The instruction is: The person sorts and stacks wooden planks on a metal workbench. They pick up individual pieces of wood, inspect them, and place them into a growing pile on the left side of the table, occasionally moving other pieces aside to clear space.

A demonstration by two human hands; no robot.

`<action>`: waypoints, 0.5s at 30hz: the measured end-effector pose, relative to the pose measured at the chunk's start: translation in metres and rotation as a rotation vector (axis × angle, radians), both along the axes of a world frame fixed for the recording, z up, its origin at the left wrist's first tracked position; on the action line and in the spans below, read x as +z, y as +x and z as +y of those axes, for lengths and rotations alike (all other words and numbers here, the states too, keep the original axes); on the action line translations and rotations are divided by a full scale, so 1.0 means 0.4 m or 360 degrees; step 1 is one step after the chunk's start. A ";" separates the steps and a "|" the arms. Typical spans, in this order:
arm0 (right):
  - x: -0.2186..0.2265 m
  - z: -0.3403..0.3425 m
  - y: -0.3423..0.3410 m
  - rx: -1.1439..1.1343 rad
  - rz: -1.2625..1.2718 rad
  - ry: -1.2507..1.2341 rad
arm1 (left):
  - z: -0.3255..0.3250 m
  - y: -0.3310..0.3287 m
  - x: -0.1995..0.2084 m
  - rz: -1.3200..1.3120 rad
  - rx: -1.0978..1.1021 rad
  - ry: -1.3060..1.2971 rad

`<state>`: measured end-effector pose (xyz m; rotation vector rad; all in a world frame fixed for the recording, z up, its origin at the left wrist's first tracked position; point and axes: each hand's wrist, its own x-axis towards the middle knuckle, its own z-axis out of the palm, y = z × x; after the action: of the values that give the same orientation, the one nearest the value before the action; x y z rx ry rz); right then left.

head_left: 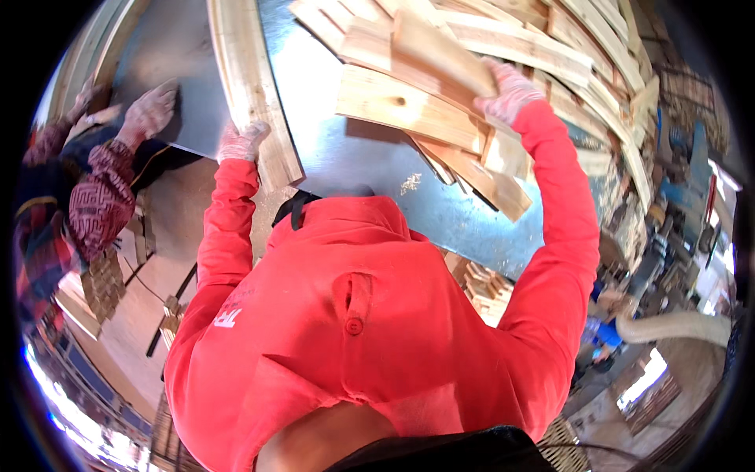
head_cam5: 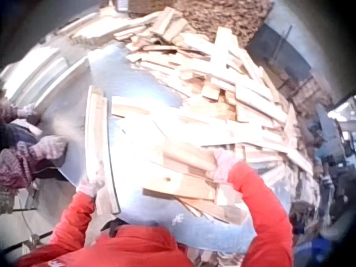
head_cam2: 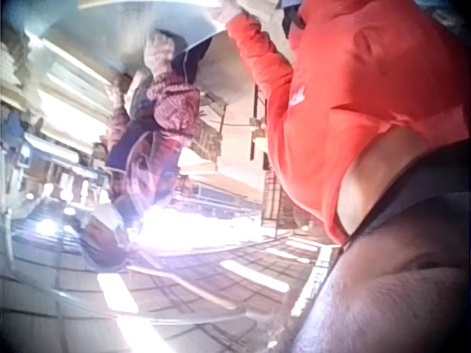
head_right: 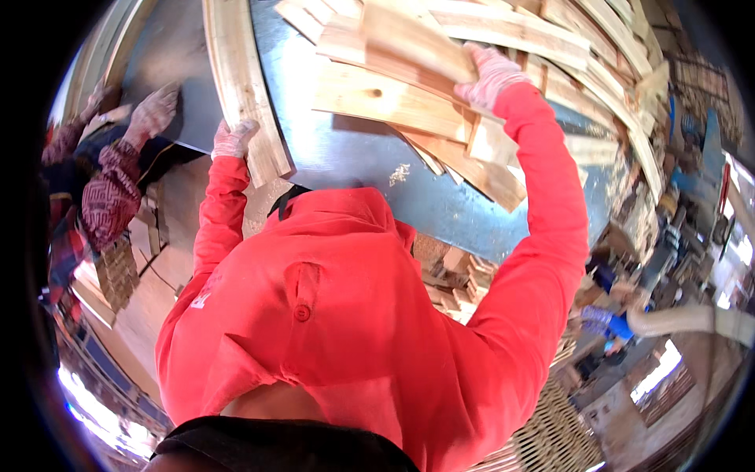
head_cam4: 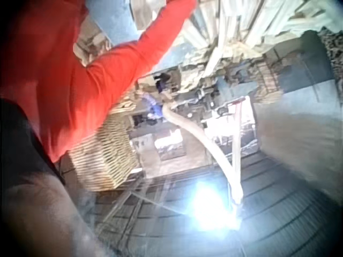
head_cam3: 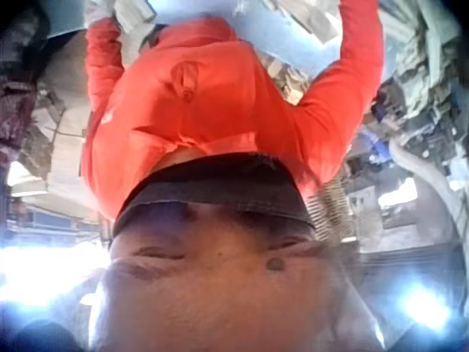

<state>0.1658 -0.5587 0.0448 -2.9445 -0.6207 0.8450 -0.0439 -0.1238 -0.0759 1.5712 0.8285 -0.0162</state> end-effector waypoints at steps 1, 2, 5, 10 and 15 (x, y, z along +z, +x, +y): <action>0.066 0.044 0.021 -0.0177 0.0044 0.0271 | 0.009 -0.024 0.003 0.0030 -0.0019 0.0035; 0.120 0.077 0.057 -0.0153 0.0086 0.0636 | 0.016 -0.028 0.001 0.0029 -0.0017 0.0028; 0.176 0.145 0.274 -0.0383 0.0723 0.0986 | 0.054 -0.048 -0.016 -0.0087 -0.0029 0.0003; 0.145 0.587 0.229 -0.0565 0.0914 0.1132 | 0.106 -0.042 0.075 0.0159 -0.0161 0.0190; -0.111 1.039 0.070 -0.0871 0.0773 0.0903 | 0.202 -0.086 0.106 0.0454 -0.0309 0.0590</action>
<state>0.1938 -0.1429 0.0002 -2.1158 -0.0027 1.0355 -0.0784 -0.0430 -0.0334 2.0280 0.9335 -0.2440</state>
